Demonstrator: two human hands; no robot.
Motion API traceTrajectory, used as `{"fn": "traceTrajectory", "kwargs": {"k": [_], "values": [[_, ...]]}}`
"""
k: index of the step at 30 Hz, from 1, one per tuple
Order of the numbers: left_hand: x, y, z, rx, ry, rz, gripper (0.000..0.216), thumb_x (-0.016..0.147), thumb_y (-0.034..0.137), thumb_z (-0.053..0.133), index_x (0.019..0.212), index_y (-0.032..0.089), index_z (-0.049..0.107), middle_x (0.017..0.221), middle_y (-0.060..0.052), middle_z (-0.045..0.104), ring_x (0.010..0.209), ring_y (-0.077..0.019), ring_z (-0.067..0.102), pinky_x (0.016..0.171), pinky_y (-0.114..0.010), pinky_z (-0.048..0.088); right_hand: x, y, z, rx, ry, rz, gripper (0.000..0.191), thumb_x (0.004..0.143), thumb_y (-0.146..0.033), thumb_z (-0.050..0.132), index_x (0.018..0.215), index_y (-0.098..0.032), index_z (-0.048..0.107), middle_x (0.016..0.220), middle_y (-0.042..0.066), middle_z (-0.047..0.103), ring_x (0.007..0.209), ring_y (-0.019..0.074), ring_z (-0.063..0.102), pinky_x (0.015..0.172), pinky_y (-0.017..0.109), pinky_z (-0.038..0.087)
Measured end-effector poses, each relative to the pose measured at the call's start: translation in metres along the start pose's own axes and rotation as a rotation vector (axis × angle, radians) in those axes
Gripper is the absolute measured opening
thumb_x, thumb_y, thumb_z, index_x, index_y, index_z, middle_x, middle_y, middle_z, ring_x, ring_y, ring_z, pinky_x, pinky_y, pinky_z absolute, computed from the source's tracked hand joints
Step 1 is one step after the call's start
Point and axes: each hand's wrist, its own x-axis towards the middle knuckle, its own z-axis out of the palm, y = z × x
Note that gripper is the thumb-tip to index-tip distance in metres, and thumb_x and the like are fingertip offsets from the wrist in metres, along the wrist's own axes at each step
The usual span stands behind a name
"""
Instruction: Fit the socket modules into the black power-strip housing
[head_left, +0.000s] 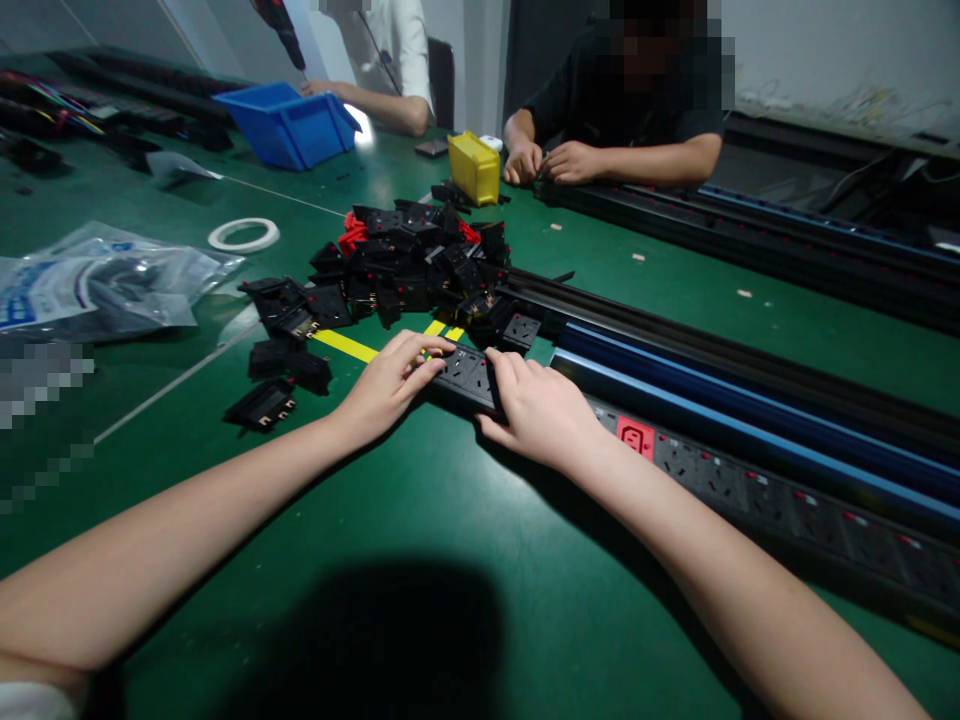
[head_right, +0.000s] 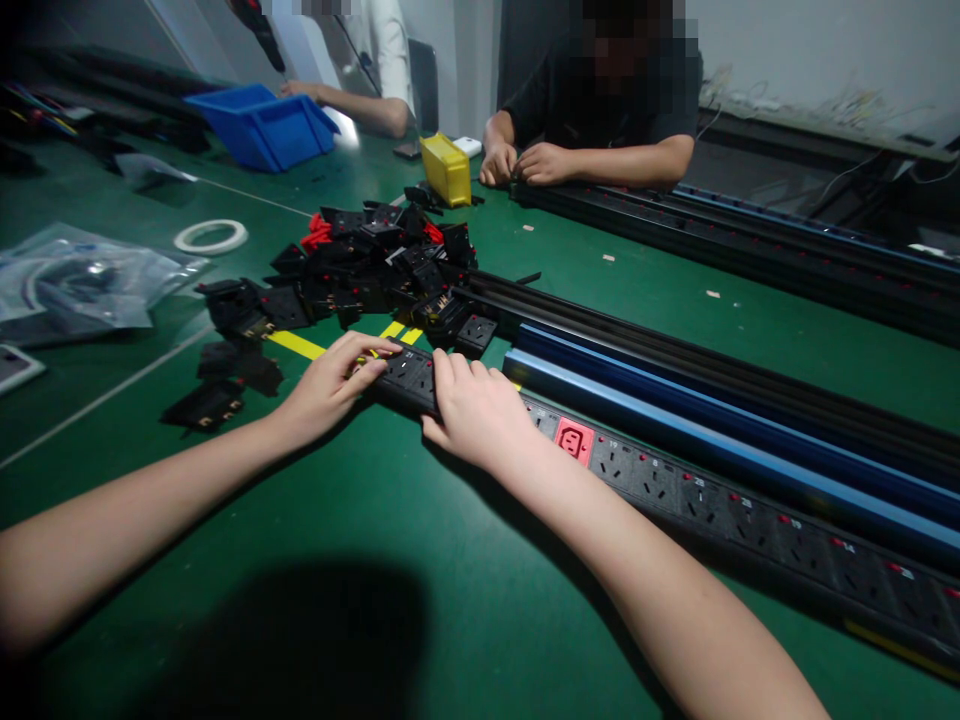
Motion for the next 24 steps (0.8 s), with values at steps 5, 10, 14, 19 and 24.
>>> {"fn": "traceTrajectory", "kwargs": {"k": [5, 10, 14, 19, 24], "values": [[0.000, 0.000, -0.007, 0.152, -0.090, 0.042, 0.042, 0.102, 0.048, 0.039, 0.131, 0.026, 0.061, 0.115, -0.007, 0.065, 0.107, -0.0248, 0.058, 0.099, -0.041, 0.045, 0.001, 0.000, 0.000, 0.005, -0.012, -0.002, 0.070, 0.090, -0.041, 0.061, 0.146, -0.003, 0.041, 0.131, 0.021, 0.062, 0.110, 0.0331, 0.065, 0.091, 0.043, 0.054], [-0.003, 0.005, -0.007, 0.232, -0.096, 0.051, 0.041, 0.103, 0.044, 0.036, 0.131, 0.026, 0.060, 0.126, -0.007, 0.067, 0.112, -0.0264, 0.057, 0.102, -0.043, 0.043, 0.000, 0.000, -0.001, 0.016, -0.009, 0.001, 0.070, 0.090, -0.040, 0.061, 0.146, -0.002, 0.041, 0.129, 0.020, 0.062, 0.110, 0.0330, 0.065, 0.091, 0.043, 0.054], [-0.004, 0.004, -0.003, 0.017, -0.045, -0.012, 0.039, 0.101, 0.046, 0.043, 0.126, 0.023, 0.062, 0.128, -0.008, 0.067, 0.115, -0.0257, 0.062, 0.098, -0.039, 0.048, -0.001, 0.000, -0.001, 0.015, -0.002, 0.002, 0.071, 0.090, -0.040, 0.061, 0.146, -0.002, 0.041, 0.128, 0.020, 0.063, 0.108, 0.0324, 0.065, 0.091, 0.043, 0.054], [-0.002, -0.006, -0.002, -0.335, 0.024, -0.239, 0.050, 0.084, 0.050, 0.070, 0.123, 0.023, 0.055, 0.096, -0.004, 0.074, 0.090, -0.0215, 0.070, 0.081, -0.032, 0.054, -0.001, 0.001, 0.001, 0.024, 0.012, -0.012, 0.073, 0.090, -0.041, 0.061, 0.147, 0.000, 0.039, 0.131, 0.021, 0.061, 0.111, 0.0325, 0.064, 0.092, 0.044, 0.054], [0.002, -0.007, -0.002, -0.425, 0.028, -0.336, 0.051, 0.075, 0.050, 0.078, 0.110, 0.023, 0.052, 0.084, -0.001, 0.073, 0.080, -0.0194, 0.070, 0.074, -0.031, 0.054, 0.000, 0.002, 0.002, 0.048, 0.024, -0.038, 0.077, 0.090, -0.038, 0.060, 0.150, 0.003, 0.033, 0.138, 0.024, 0.057, 0.116, 0.0334, 0.061, 0.095, 0.045, 0.055]]}}
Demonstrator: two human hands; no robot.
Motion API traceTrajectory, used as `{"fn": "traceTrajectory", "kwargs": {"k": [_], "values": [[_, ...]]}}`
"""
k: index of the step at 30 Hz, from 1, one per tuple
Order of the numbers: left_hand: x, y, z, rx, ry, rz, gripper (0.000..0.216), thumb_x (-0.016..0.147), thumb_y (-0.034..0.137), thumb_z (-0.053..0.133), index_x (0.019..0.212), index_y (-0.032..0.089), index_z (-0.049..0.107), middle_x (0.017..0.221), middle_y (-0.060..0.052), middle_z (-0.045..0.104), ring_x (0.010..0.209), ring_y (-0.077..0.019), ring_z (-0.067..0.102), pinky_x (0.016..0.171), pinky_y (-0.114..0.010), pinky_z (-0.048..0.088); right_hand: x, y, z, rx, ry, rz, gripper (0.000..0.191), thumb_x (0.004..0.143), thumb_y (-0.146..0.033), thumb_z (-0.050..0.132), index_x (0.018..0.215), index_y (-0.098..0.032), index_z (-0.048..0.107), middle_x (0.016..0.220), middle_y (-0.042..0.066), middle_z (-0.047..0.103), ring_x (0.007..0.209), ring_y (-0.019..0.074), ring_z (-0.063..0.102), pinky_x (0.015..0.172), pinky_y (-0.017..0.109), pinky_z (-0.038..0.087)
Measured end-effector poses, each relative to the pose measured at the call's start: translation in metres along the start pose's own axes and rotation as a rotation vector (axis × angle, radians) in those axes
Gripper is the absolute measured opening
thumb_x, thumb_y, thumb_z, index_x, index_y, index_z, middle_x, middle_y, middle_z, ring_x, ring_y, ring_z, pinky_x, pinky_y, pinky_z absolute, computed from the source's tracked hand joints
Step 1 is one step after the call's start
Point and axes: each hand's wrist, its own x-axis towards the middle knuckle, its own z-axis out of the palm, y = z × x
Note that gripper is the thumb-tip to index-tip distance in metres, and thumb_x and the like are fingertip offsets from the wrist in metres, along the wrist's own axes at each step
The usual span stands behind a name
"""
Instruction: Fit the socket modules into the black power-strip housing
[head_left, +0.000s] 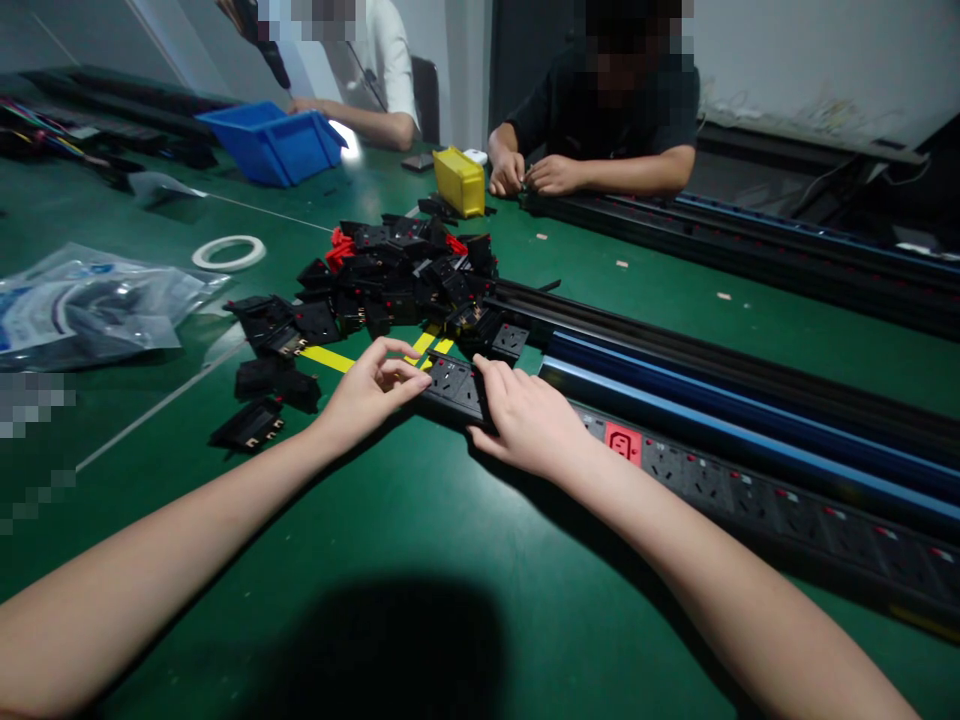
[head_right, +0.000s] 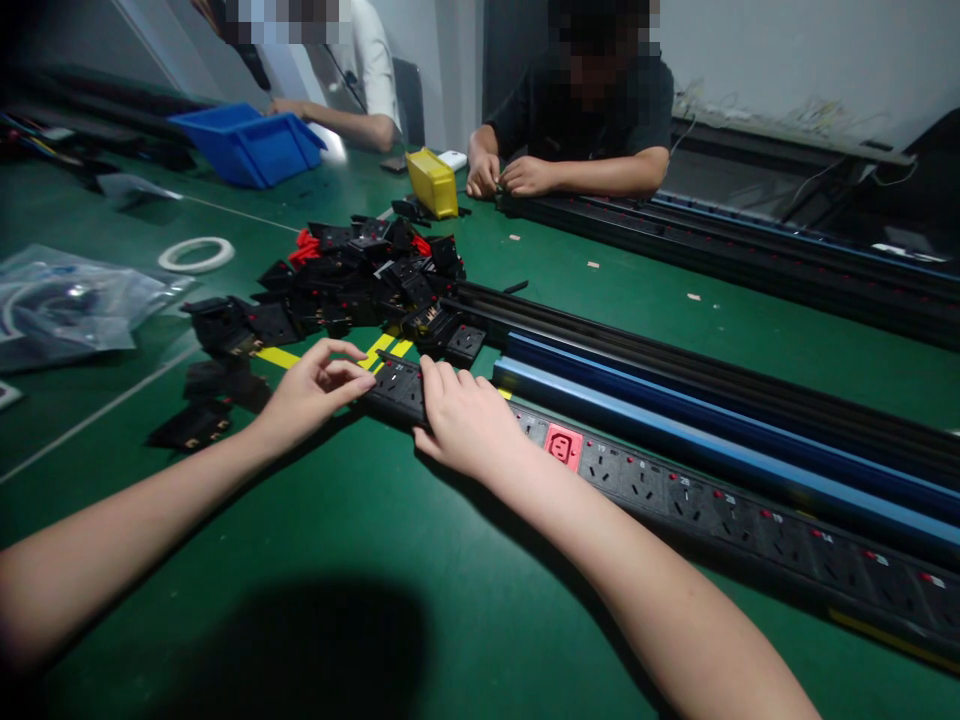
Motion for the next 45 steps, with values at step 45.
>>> {"fn": "traceTrajectory", "kwargs": {"k": [45], "values": [[-0.0003, -0.0006, 0.0016, 0.029, -0.182, 0.042, 0.041, 0.094, 0.049, 0.056, 0.122, 0.020, 0.050, 0.094, -0.004, 0.072, 0.097, -0.0209, 0.068, 0.094, -0.039, 0.051, 0.0013, -0.0029, -0.0001, -0.144, -0.036, -0.178, 0.063, 0.098, -0.025, 0.046, 0.159, -0.025, 0.030, 0.164, 0.007, 0.037, 0.113, 0.0332, 0.056, 0.079, 0.044, 0.055]]}}
